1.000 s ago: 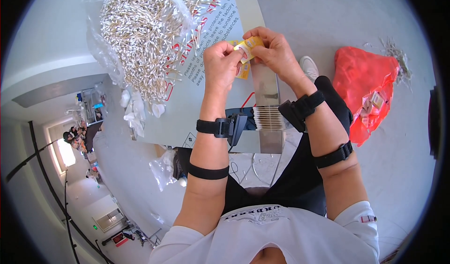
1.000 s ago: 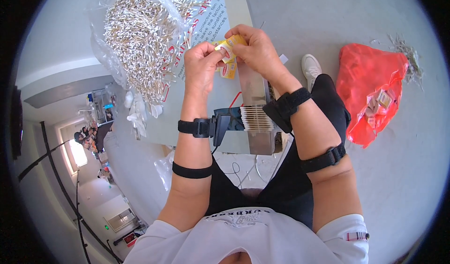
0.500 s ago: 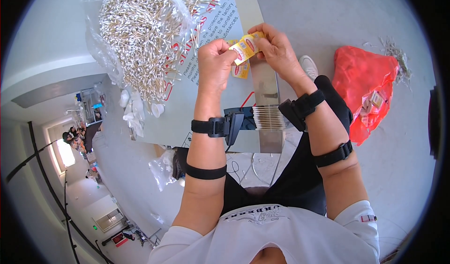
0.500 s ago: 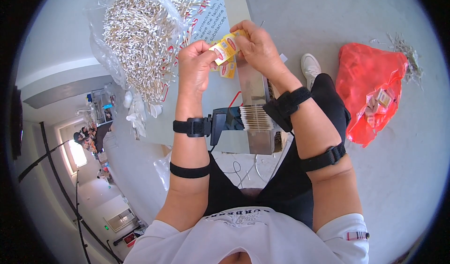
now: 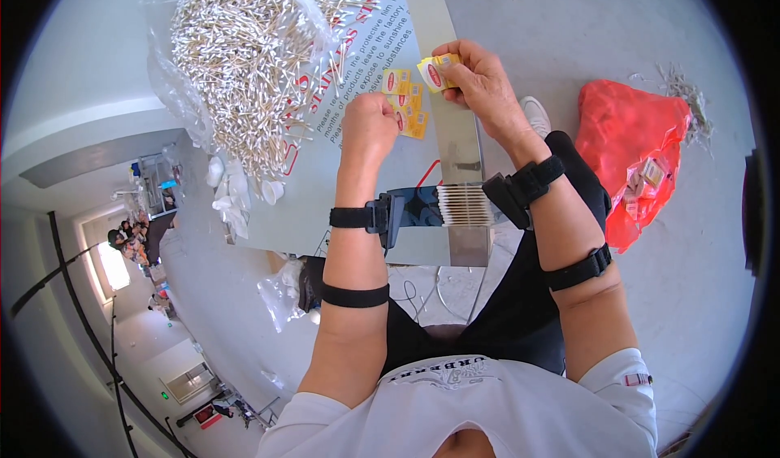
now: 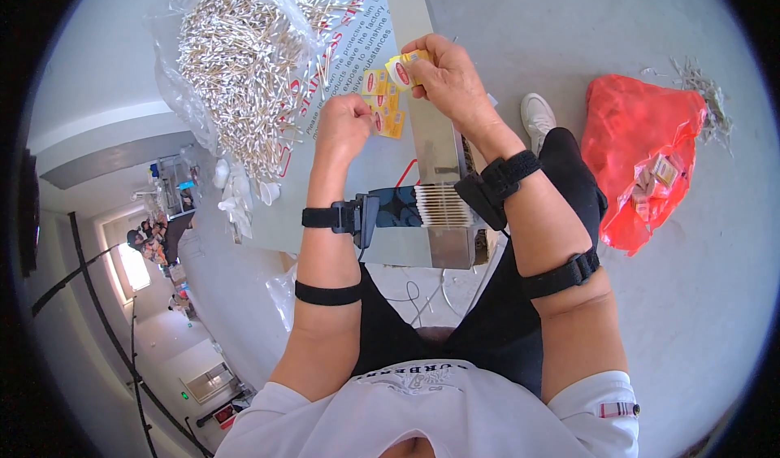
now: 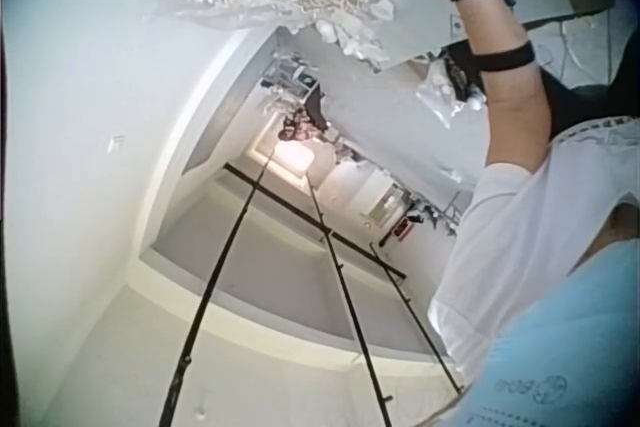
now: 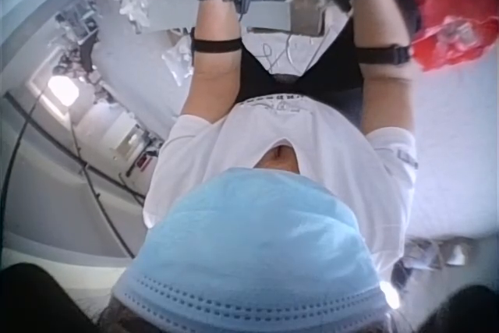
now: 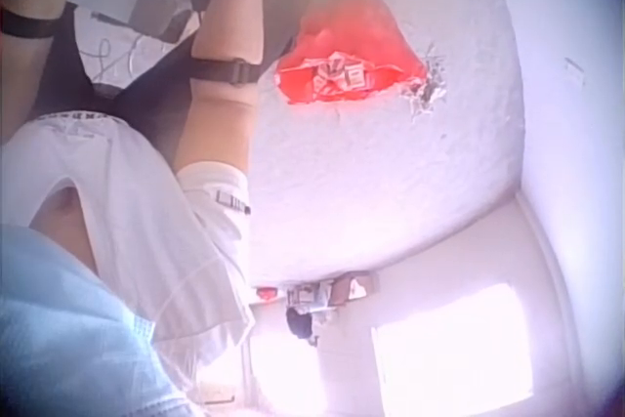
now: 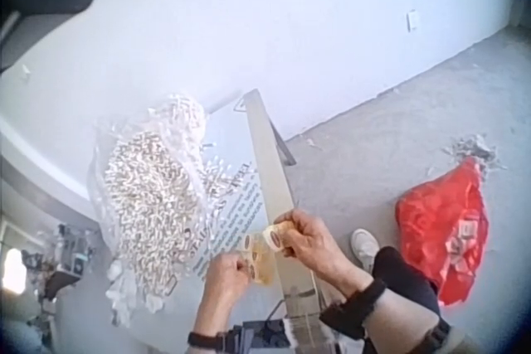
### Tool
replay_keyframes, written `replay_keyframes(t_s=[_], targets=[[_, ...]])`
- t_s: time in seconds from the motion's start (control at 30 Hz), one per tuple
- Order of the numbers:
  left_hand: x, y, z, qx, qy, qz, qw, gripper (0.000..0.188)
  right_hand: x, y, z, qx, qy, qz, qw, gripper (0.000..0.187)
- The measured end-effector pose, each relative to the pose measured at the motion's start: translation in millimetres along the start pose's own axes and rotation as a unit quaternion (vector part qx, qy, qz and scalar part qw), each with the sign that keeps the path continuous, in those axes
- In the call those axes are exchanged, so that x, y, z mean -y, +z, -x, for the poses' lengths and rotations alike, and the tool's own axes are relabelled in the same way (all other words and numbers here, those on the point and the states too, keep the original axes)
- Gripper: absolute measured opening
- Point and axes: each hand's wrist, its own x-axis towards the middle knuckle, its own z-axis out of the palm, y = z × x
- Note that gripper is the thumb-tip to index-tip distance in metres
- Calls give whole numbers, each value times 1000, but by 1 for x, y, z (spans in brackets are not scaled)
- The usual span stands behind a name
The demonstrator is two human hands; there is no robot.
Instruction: Gathering and bundling small white applicator sticks into plastic packaging and applying tape.
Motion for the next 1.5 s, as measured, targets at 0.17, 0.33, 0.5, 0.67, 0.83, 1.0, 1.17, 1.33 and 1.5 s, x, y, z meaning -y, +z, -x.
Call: replay_keyframes(t_s=[0.17, 0.33, 0.5, 0.67, 0.83, 1.0, 1.17, 1.33, 1.5], targets=[[-45, -5, 1, -23, -59, 336, 940, 15, 0, -3, 1, 9, 17, 7, 1000, 21], [-43, -5, -4, 72, -53, 487, 869, 13, -6, -7, -3, 49, -23, -64, 996, 29], [-55, -4, -1, 33, -75, 484, 871, 11, -10, -8, -4, 84, -38, 1, 996, 37], [-53, -4, 0, 29, -44, 463, 885, 9, -12, -7, -4, 96, -52, 17, 994, 34], [-55, -8, 2, 20, -56, 429, 901, 9, -13, -3, -3, 75, -57, -18, 995, 27], [-51, -12, 1, 2, -37, 342, 939, 10, -18, -3, -5, 71, -74, 31, 994, 21], [-50, -13, 7, -18, -78, 405, 911, 14, -9, -9, -6, -23, -46, 19, 998, 22], [-28, -3, 5, 36, -106, 362, 925, 18, -5, -8, -4, -17, -6, 8, 1000, 24], [-2, 16, 2, -41, -8, 127, 991, 14, 0, -2, -2, 7, 7, 18, 1000, 24]])
